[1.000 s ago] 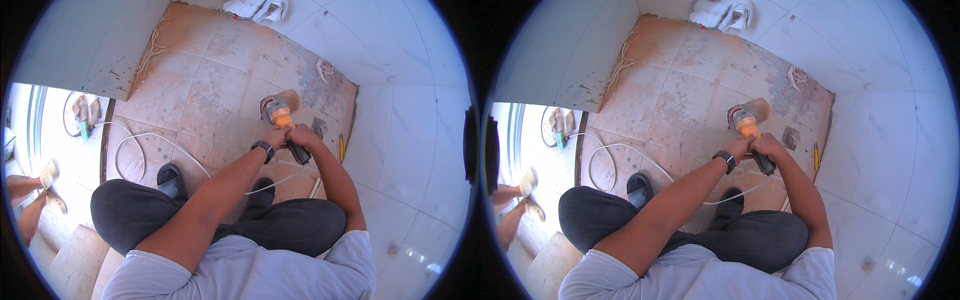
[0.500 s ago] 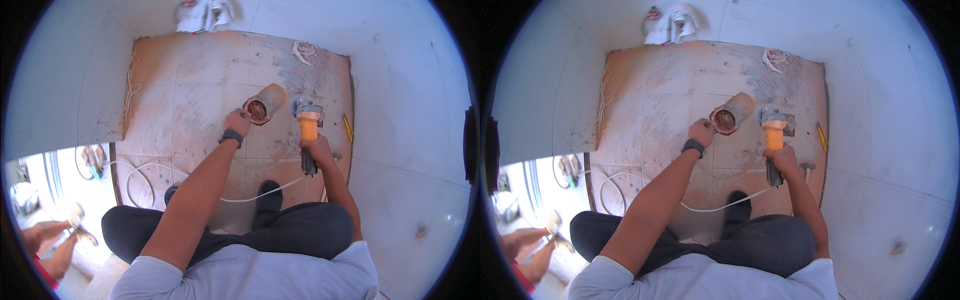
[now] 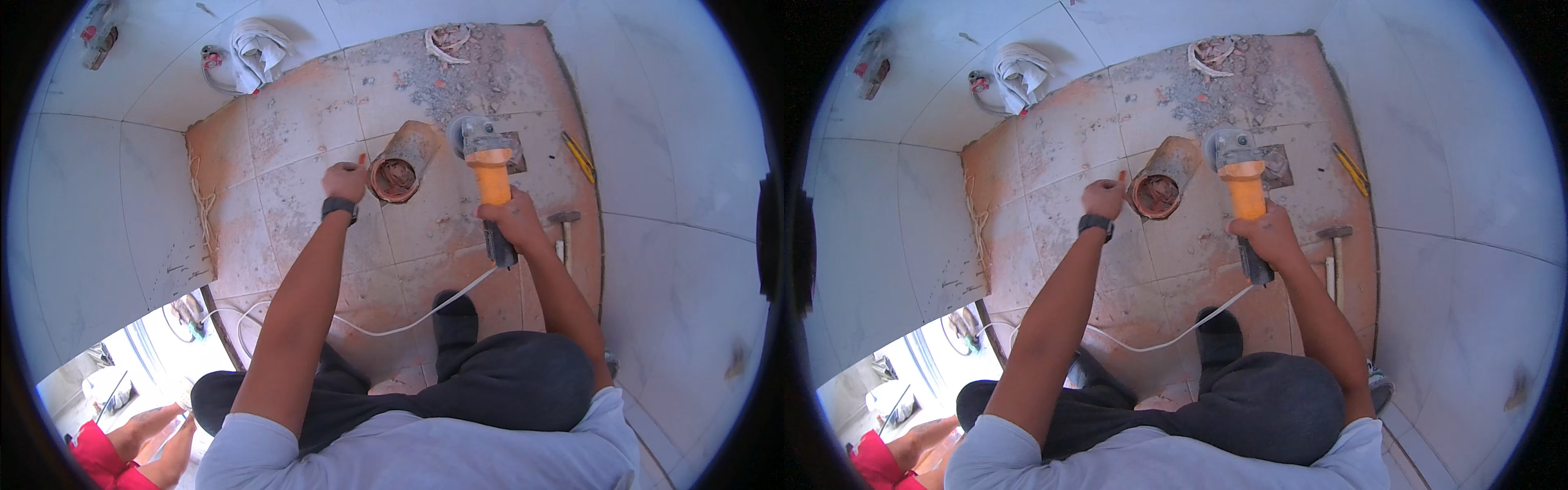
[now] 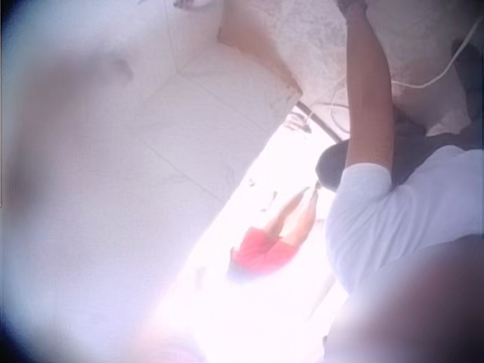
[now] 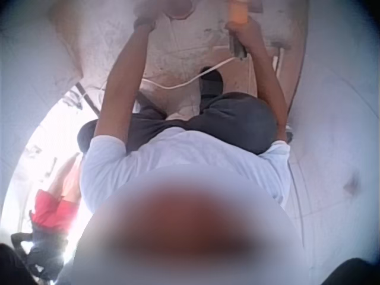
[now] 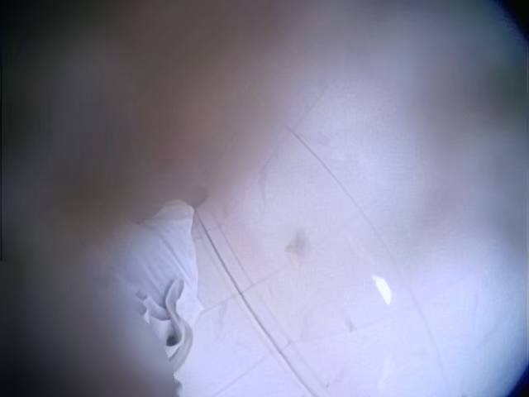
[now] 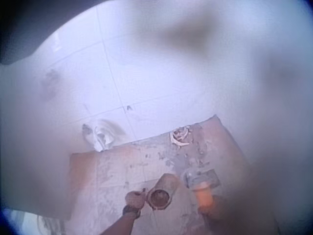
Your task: The person sits on the floor and uses an angle grinder to cut or grind a pipe protruding from the tiled floor. The person holds the tool with both hands and works on the pipe for the duration of the clip.
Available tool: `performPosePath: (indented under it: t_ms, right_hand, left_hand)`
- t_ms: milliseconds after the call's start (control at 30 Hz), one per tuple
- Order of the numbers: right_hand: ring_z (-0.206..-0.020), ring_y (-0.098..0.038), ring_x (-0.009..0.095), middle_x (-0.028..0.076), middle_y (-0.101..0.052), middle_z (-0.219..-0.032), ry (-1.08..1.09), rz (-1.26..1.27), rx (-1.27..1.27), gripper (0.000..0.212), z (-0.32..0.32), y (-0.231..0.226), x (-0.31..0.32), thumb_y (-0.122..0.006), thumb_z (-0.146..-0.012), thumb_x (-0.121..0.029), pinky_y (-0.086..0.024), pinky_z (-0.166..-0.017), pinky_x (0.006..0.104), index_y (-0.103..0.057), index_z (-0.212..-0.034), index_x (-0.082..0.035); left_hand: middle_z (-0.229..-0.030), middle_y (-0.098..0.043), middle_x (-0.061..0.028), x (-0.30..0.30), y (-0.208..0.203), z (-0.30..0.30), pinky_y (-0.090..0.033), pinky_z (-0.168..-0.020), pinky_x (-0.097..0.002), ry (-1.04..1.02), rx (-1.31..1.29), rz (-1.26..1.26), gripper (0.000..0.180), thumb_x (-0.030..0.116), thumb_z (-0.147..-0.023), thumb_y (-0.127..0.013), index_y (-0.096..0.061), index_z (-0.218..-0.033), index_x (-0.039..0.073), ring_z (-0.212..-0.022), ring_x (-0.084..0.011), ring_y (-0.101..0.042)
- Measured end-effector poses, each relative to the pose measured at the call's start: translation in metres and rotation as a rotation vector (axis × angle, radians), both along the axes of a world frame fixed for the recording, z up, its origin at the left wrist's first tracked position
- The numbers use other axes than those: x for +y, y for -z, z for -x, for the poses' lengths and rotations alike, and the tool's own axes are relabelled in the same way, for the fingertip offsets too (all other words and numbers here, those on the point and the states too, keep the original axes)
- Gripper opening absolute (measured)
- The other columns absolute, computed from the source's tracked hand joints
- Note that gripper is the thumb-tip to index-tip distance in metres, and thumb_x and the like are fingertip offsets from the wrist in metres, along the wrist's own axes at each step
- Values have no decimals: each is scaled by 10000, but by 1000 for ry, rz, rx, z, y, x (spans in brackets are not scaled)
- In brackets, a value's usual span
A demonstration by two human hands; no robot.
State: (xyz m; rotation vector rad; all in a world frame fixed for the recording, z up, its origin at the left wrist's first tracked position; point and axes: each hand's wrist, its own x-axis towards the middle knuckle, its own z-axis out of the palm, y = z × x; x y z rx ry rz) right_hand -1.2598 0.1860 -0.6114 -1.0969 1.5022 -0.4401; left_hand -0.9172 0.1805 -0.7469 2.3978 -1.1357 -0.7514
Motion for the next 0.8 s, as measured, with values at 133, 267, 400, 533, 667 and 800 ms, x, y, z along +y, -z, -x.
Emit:
performPosePath:
  t_ms: [133, 267, 400, 533, 667, 800]
  right_hand:
    - [-811, -658, 155, 80, -712, -927, -50, -23, 19, 424, -5, 8, -4, -840, -742, -179, -526, -743, 325, -671, -1067, 33]
    - [-823, -681, 198, 107, -718, -920, -158, 25, 55, 466, -10, 15, -7, -842, -705, -189, -536, -759, 343, -667, -1073, 37]
    - [-843, -703, 280, 171, -727, -940, -360, 161, 171, 531, -12, 23, -16, -842, -659, -209, -545, -794, 380, -658, -1088, 42]
    - [-873, -709, 328, 204, -732, -974, -562, 218, 251, 567, -15, 36, -30, -849, -641, -230, -545, -818, 410, -657, -1107, 29]
    - [-919, -709, 331, 200, -732, -1005, -658, 224, 198, 596, -21, 55, -43, -856, -640, -239, -537, -846, 412, -654, -1140, 16]
    - [-949, -705, 338, 207, -728, -1037, -765, 218, 213, 618, -29, 68, -51, -856, -654, -258, -528, -868, 412, -645, -1165, 17]
  left_hand:
    - [-698, -756, -43, 43, -20, -70, -581, -748, -343, -174, 55, 93, 421, 506, -874, -743, -818, -853, 92, -738, -223, -753]
    - [-1196, -719, -198, 85, -19, -119, -529, -967, -435, -347, -367, -277, 541, 469, -899, -730, -709, -1277, 82, -1131, -347, -674]
    - [-1349, -602, -222, 118, 6, -67, -479, -1021, -536, -215, -471, 40, 617, 414, -881, -748, -614, -1369, 61, -1224, -448, -571]
    - [-1198, -710, -201, 130, 4, 33, -536, -922, -450, -201, 88, 67, 509, 363, -892, -754, -689, -1250, 8, -1047, -336, -691]
    - [-1045, -760, -214, 135, -22, 126, -562, -898, -377, -94, 590, 85, 498, 408, -908, -749, -732, -1131, -37, -989, -298, -733]
    - [-1144, -744, -211, 111, -30, 187, -541, -935, -374, -242, 806, 145, 650, 518, -924, -715, -686, -1216, -62, -1060, -299, -718]
